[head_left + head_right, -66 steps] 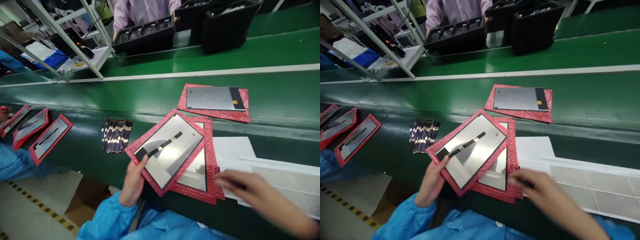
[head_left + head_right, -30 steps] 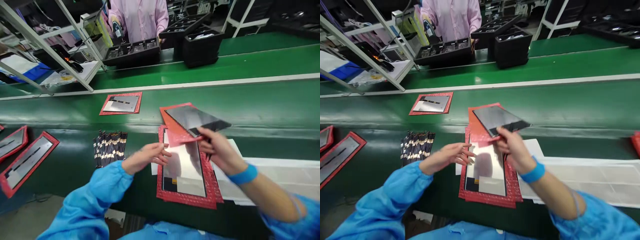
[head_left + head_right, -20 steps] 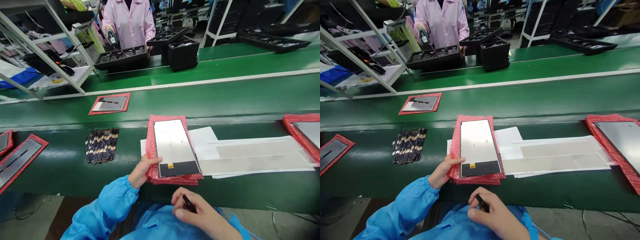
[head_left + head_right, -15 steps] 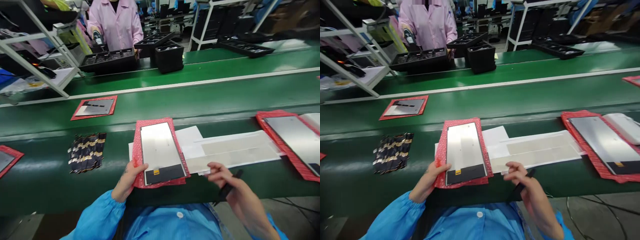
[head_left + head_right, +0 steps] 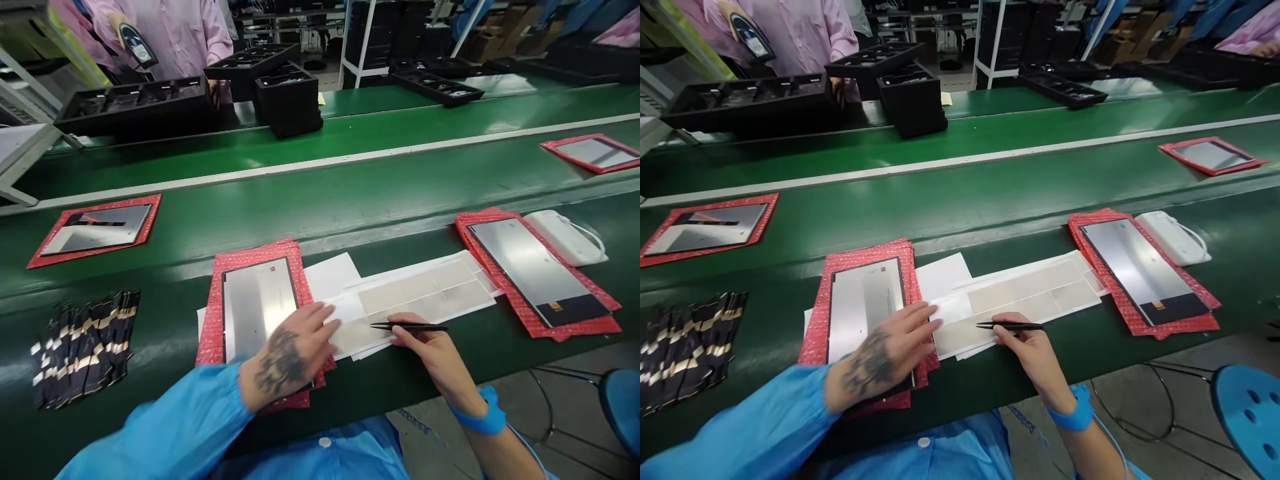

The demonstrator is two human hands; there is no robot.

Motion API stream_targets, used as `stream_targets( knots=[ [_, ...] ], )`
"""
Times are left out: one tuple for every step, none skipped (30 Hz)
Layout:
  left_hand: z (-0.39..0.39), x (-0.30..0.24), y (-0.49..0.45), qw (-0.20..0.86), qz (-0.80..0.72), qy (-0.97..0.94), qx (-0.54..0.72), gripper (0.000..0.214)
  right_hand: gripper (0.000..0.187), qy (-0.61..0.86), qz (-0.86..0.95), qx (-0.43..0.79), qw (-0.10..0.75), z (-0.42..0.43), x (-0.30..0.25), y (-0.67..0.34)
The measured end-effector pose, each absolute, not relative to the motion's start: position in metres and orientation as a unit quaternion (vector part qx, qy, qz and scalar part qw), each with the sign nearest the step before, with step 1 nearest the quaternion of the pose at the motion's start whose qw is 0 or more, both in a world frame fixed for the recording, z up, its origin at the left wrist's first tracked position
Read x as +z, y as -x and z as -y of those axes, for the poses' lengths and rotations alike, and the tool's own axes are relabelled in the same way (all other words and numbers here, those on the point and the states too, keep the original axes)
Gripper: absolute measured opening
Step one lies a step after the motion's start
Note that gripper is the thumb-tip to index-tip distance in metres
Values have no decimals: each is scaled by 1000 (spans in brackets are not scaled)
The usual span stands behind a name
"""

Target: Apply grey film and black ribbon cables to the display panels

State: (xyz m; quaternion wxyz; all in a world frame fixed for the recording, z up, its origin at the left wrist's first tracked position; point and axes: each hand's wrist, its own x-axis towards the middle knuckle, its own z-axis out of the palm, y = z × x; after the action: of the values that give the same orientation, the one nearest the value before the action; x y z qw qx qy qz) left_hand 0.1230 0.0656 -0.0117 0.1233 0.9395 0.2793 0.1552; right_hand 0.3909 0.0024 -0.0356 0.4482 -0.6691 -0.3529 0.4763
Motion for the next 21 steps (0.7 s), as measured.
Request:
stream_targets(
  knots=[
    [-77,-17,-144,144,-230,-955,122,41,55,670,351,480,444,-2,-38,-391],
    [-88,-21,-162,165,-191,-964,82,50,56,674,346,480,442,-1,-40,-392],
    [-98,-25,-176,183,-160,-969,44,61,56,679,340,476,444,1,-42,-392],
    [-107,-28,-186,199,-139,-970,6,70,56,684,336,467,448,3,-44,-393],
    [-114,-31,-193,213,-125,-969,-28,77,56,688,334,458,453,4,-46,-393],
    [-119,-33,-196,223,-118,-966,-54,82,57,691,335,448,458,6,-48,-393],
    [-122,-34,-198,228,-118,-964,-74,85,56,693,340,442,456,7,-50,-392],
    [-124,-34,-198,230,-123,-962,-85,85,56,695,350,439,450,8,-51,-392],
    [-125,-35,-197,231,-126,-960,-92,84,55,696,362,437,440,8,-52,-392],
    [-125,-35,-196,231,-128,-960,-95,84,55,698,374,433,430,9,-53,-392],
    [-125,-35,-195,231,-129,-960,-95,84,54,700,386,429,421,9,-53,-392],
    [-125,-35,-195,231,-130,-960,-95,84,54,702,397,423,413,9,-53,-392],
    [-125,-36,-195,231,-129,-960,-95,85,54,704,405,419,406,9,-53,-392],
    [-125,-36,-195,232,-127,-960,-97,85,53,705,411,416,401,9,-53,-393],
    [-125,-36,-195,231,-126,-960,-99,85,53,707,413,414,398,9,-52,-393],
    [-125,-37,-196,229,-127,-960,-100,85,52,708,413,413,397,9,-51,-393],
    [-126,-37,-196,228,-126,-960,-102,85,52,708,412,413,398,8,-50,-393],
    [-126,-37,-197,227,-126,-960,-105,86,52,706,410,415,401,8,-49,-392],
    [-126,-37,-197,226,-127,-960,-107,87,52,703,408,420,405,7,-48,-391],
    [-126,-37,-197,225,-128,-960,-109,88,52,700,403,426,408,7,-47,-390],
    [-125,-36,-196,225,-128,-960,-110,87,52,696,397,434,411,6,-46,-389]
  ],
)
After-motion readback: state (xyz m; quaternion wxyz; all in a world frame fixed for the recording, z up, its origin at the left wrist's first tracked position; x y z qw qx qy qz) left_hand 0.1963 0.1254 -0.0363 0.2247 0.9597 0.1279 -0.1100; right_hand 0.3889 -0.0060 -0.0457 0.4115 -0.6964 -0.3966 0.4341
